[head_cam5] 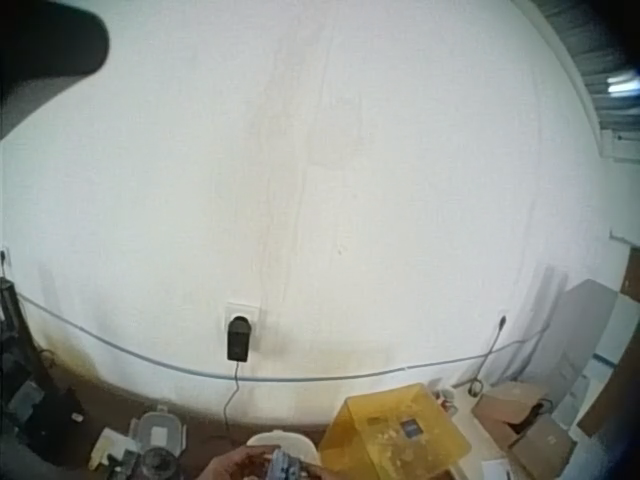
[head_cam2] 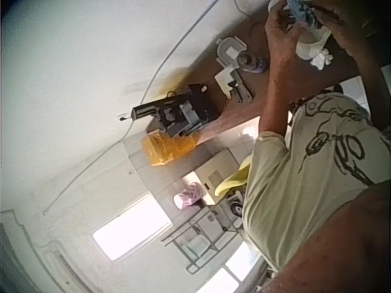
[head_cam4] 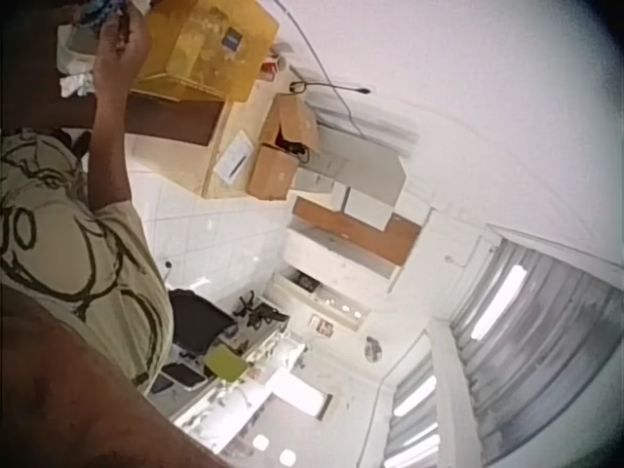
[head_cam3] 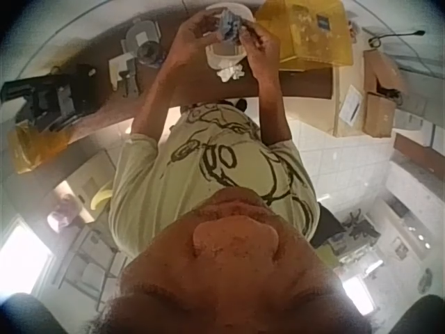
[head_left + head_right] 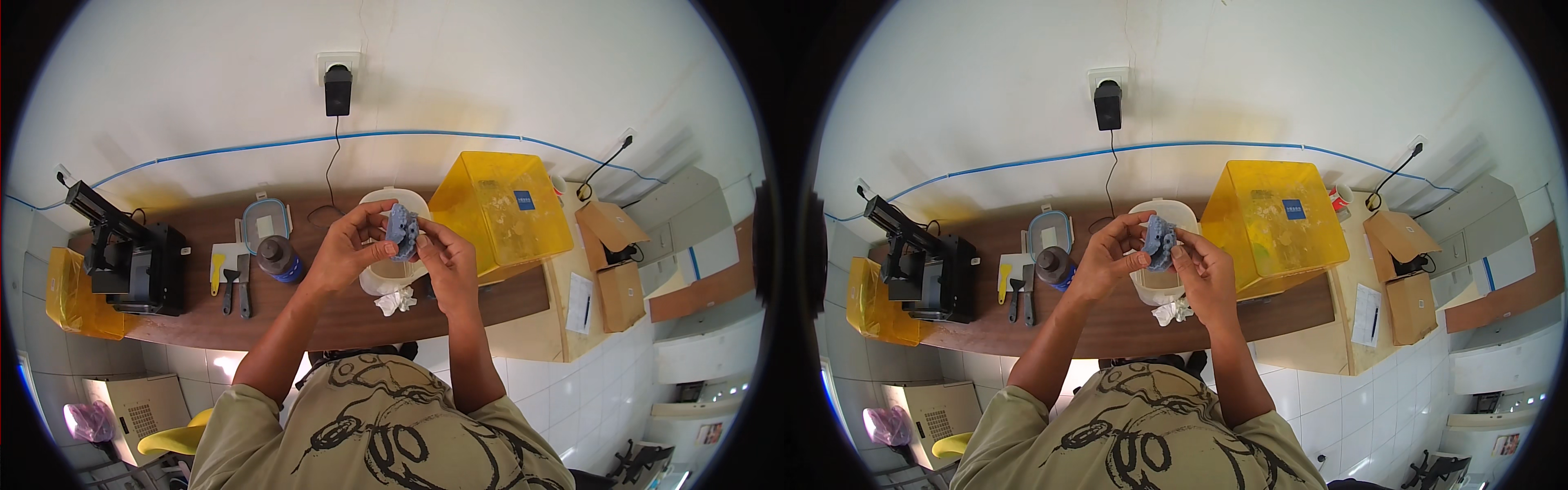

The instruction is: Cleaning and curing a 3D-printed dental model, recording results, and washing hands.

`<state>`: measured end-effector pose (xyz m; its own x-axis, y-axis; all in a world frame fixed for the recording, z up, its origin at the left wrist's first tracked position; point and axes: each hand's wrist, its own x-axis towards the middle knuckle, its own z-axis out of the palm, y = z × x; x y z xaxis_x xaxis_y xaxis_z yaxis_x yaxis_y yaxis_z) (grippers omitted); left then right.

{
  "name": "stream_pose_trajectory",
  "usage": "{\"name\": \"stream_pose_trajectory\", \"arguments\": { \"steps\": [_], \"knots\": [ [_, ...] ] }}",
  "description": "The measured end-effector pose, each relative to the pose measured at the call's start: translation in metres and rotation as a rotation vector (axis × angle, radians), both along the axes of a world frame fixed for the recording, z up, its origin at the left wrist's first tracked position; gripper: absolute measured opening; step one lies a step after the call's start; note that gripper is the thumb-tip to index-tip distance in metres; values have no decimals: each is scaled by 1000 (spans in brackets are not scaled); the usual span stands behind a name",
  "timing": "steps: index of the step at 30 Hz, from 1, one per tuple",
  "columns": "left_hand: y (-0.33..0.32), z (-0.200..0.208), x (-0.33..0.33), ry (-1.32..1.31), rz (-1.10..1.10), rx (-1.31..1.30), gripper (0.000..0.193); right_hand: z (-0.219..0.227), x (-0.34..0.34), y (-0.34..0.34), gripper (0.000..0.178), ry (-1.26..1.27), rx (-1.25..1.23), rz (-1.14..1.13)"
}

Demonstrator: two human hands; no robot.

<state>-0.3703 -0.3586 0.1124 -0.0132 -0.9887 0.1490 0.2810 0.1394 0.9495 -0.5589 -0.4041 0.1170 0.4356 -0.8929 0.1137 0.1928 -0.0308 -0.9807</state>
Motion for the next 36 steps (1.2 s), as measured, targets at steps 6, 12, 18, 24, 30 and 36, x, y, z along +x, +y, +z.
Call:
{"name": "stream_pose_trajectory", "arguments": {
  "steps": [6, 12, 18, 24, 30, 36],
  "knots": [
    [0, 0, -2, 67, -16, 22, 64, 5, -1, 2, 38, -8, -5, 1],
    [0, 1, -3, 37, -22, -26, 63, 9, 1, 3, 37, -12, -1, -26],
    [-2, -3, -3, 10, -19, -47, 67, 7, 1, 2, 34, 29, -18, -69],
    [-2, -2, -2, -5, -26, -61, 68, 9, 1, 2, 32, 68, -21, -88],
    [-2, -4, -2, 12, -17, -29, 67, 4, 2, 2, 34, 29, -53, -73],
    [-1, 2, -3, -5, 7, -28, 66, 10, 2, 3, 38, 27, -60, -65]
  ]
}}
